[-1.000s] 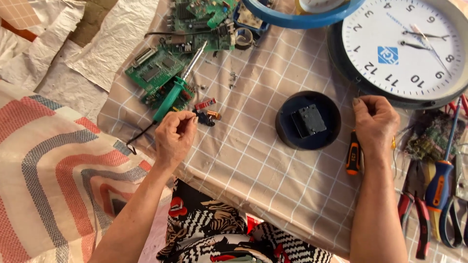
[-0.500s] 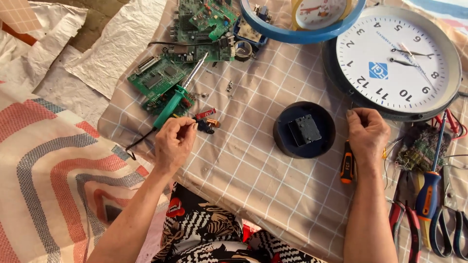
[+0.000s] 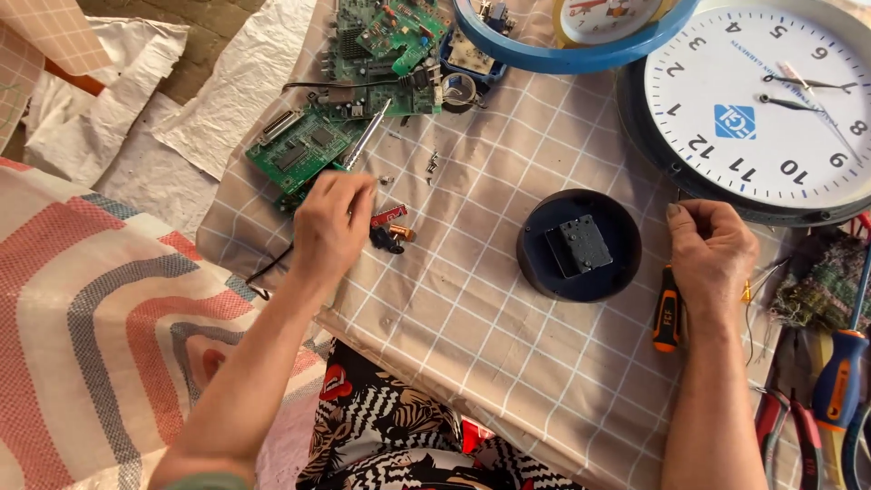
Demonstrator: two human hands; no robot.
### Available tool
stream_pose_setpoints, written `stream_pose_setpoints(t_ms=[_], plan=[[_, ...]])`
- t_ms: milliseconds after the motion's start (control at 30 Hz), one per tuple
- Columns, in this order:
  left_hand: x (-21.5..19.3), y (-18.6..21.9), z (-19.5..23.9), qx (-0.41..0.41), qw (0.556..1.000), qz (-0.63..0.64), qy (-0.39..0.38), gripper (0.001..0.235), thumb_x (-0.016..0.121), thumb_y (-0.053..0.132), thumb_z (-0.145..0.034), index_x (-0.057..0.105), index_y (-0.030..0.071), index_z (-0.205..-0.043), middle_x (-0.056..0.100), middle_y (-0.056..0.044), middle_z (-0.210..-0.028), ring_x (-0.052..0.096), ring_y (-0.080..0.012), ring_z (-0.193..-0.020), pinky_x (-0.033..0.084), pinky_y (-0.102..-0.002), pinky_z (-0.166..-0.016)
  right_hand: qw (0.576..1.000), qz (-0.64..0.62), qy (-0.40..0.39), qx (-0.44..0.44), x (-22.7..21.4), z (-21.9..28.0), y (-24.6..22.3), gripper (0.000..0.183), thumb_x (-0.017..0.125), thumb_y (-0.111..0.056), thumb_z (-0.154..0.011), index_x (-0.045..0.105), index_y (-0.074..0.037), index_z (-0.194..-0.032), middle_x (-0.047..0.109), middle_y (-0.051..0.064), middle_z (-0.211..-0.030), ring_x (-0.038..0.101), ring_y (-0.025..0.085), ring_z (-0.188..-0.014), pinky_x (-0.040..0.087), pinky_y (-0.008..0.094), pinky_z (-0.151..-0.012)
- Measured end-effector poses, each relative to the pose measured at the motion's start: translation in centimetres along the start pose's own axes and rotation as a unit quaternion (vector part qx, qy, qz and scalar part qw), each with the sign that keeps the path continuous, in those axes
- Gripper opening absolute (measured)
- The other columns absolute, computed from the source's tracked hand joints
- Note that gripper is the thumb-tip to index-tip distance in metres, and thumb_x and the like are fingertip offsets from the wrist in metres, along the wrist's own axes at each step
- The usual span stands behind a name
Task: The person assembles a small round clock by inserting a battery into the back casing and attaching the clock face. They then use a screwdriver to secure the back cover with screws.
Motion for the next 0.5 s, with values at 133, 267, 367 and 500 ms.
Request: stream_pose_setpoints(t_ms=[133, 267, 367, 500], plan=[[3.7, -2.6, -4.4, -0.024, 0.996, -0.071, -0.056, 0.014, 0.068, 0.006, -0.101, 0.072, 0.005, -0.115, 0.069, -0.017, -0.104, 0.07, -0.0256, -0.078, 0.063, -0.037, -0.064, 1.0, -0.016, 0.005, -0.006, 0.1, 0.1, 0.1, 0.006, 0.078, -0.012, -0.11, 0.075, -0.008, -0.112, 0.069, 0.003, -0.1, 0.06, 0.012, -0.085, 0.051, 0.023, -0.068], [6.4, -3.3, -6.3, -0.008, 0.976, -0.207, -0.074, 0.008, 0.069, 0.006, -0.099, 0.076, 0.007, -0.104, 0.062, -0.009, -0.085, 0.061, -0.0228, -0.068, 0.057, -0.033, -0.047, 1.0, -0.003, 0.012, -0.009, -0.1, -0.1, 0.3, 0.006, 0.078, -0.014, -0.108, 0.076, -0.01, -0.111, 0.07, 0.001, -0.099, 0.06, 0.011, -0.085, 0.051, 0.024, -0.069], [6.7, -3.1, -5.9, -0.016, 0.971, -0.22, -0.095, 0.011, 0.065, 0.005, -0.102, 0.076, 0.005, -0.098, 0.063, -0.01, -0.082, 0.061, -0.0203, -0.061, 0.057, -0.031, -0.045, 1.0, -0.013, 0.011, -0.008, 0.0, 0.0, 0.1, 0.005, 0.078, -0.013, -0.108, 0.076, -0.009, -0.111, 0.07, 0.001, -0.099, 0.06, 0.011, -0.085, 0.052, 0.024, -0.069], [7.0, -4.0, -5.5, -0.016, 0.973, -0.209, -0.093, 0.013, 0.066, 0.008, -0.104, 0.078, 0.005, -0.102, 0.062, -0.008, -0.081, 0.054, -0.0152, -0.058, 0.05, -0.025, -0.042, 1.0, -0.007, 0.01, -0.009, 0.0, -0.1, 0.4, 0.006, 0.078, -0.015, -0.108, 0.076, -0.01, -0.11, 0.07, 0.0, -0.097, 0.06, 0.011, -0.084, 0.05, 0.025, -0.068]])
Point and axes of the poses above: each hand's wrist, its own z-axis away from the middle knuckle, its own x-axis out of the palm, y = z × x, the point moved 7 cm from there along -z, towards the middle knuckle
